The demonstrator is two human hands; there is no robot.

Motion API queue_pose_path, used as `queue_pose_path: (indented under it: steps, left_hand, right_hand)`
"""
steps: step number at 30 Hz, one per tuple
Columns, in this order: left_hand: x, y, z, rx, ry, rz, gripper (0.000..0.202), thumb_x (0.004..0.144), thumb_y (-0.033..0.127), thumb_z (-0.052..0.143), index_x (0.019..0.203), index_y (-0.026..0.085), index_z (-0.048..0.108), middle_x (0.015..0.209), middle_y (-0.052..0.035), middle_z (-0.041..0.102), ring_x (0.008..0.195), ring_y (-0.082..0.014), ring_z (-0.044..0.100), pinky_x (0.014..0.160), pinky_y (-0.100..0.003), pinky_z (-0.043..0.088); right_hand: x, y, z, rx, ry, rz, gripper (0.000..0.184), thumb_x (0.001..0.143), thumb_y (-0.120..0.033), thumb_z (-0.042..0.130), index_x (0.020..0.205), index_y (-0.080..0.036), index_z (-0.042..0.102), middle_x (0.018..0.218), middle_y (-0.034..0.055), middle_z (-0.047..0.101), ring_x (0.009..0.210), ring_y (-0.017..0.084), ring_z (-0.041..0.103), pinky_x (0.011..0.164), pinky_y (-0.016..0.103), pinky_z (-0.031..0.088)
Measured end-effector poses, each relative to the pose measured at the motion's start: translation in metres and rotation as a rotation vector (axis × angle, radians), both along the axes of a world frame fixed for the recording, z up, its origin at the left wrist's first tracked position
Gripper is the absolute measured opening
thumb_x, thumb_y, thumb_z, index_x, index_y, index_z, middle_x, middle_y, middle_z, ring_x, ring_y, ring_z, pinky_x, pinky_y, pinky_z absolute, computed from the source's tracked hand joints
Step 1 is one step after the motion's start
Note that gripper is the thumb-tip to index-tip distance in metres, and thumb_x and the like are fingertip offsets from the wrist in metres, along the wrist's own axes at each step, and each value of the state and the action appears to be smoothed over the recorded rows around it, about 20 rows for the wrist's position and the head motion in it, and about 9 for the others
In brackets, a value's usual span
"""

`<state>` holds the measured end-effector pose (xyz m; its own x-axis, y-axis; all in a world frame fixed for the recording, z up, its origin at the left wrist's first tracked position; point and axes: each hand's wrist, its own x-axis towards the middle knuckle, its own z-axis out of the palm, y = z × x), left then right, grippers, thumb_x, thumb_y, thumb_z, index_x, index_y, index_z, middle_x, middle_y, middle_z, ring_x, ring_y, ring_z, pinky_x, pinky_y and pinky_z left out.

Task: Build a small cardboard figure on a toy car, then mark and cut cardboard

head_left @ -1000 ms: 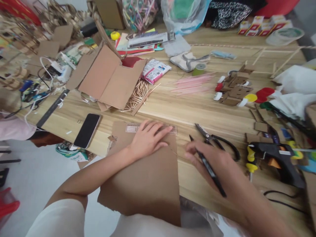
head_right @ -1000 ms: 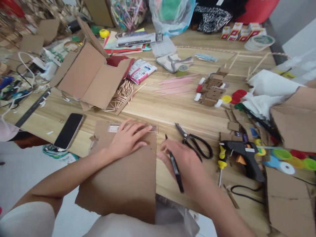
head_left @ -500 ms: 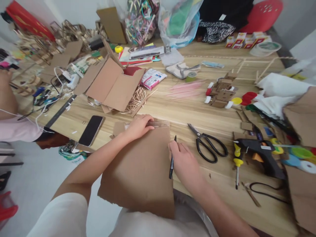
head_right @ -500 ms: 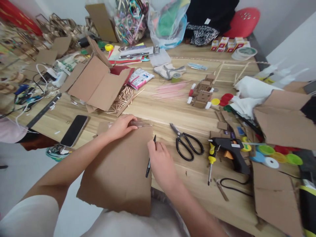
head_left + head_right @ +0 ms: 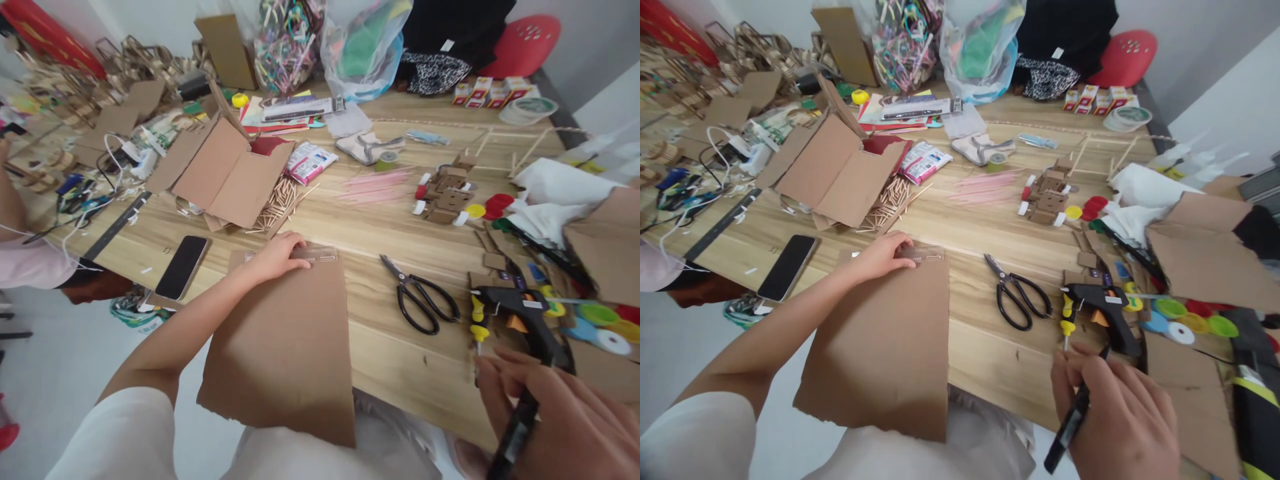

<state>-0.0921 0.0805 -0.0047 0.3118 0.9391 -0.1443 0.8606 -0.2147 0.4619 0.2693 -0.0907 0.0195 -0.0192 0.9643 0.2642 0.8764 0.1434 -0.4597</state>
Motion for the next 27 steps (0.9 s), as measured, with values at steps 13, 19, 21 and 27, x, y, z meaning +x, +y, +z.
queue_pose_path:
  steps: [13, 19, 21, 27]
  left_hand:
    - [0.003, 0.001, 0.011, -0.142, 0.021, 0.028, 0.024, 0.074, 0.030, 0.090, 0.082, 0.020, 0.070, 0.087, -0.0035, 0.073, 0.084, -0.0237, 0.068, 0.080, -0.034, 0.054]
    - [0.006, 0.004, 0.019, -0.214, 0.038, 0.068, 0.029, 0.067, 0.029, 0.092, 0.070, 0.023, 0.064, 0.077, -0.0008, 0.069, 0.082, -0.0243, 0.068, 0.074, -0.032, 0.050]
    - [0.007, 0.005, 0.022, -0.239, 0.033, 0.075, 0.031, 0.065, 0.029, 0.092, 0.068, 0.023, 0.061, 0.074, 0.0002, 0.068, 0.079, -0.0236, 0.067, 0.072, -0.032, 0.048]
    - [0.002, 0.006, 0.035, -0.301, -0.017, 0.065, 0.034, 0.065, 0.034, 0.088, 0.065, 0.023, 0.055, 0.065, 0.0039, 0.061, 0.072, -0.0196, 0.062, 0.068, -0.029, 0.044]
  right_hand:
    - [-0.078, -0.002, -0.047, -0.116, 0.337, 0.323, 0.029, 0.108, -0.039, 0.045, 0.081, -0.030, 0.045, 0.076, 0.0051, 0.072, 0.064, 0.020, 0.071, 0.059, 0.030, 0.059]
    - [-0.089, -0.007, -0.048, -0.208, 0.392, 0.354, 0.022, 0.101, -0.027, 0.050, 0.082, -0.030, 0.041, 0.091, 0.0096, 0.079, 0.082, 0.024, 0.078, 0.072, 0.035, 0.063]
    - [-0.091, -0.007, -0.049, -0.210, 0.424, 0.353, 0.022, 0.101, -0.028, 0.049, 0.081, -0.031, 0.040, 0.089, 0.0097, 0.078, 0.083, 0.024, 0.079, 0.072, 0.036, 0.064]
    - [-0.094, -0.006, -0.049, -0.288, 0.529, 0.317, 0.027, 0.100, -0.039, 0.054, 0.080, -0.030, 0.038, 0.084, 0.0084, 0.077, 0.077, 0.022, 0.077, 0.068, 0.033, 0.062]
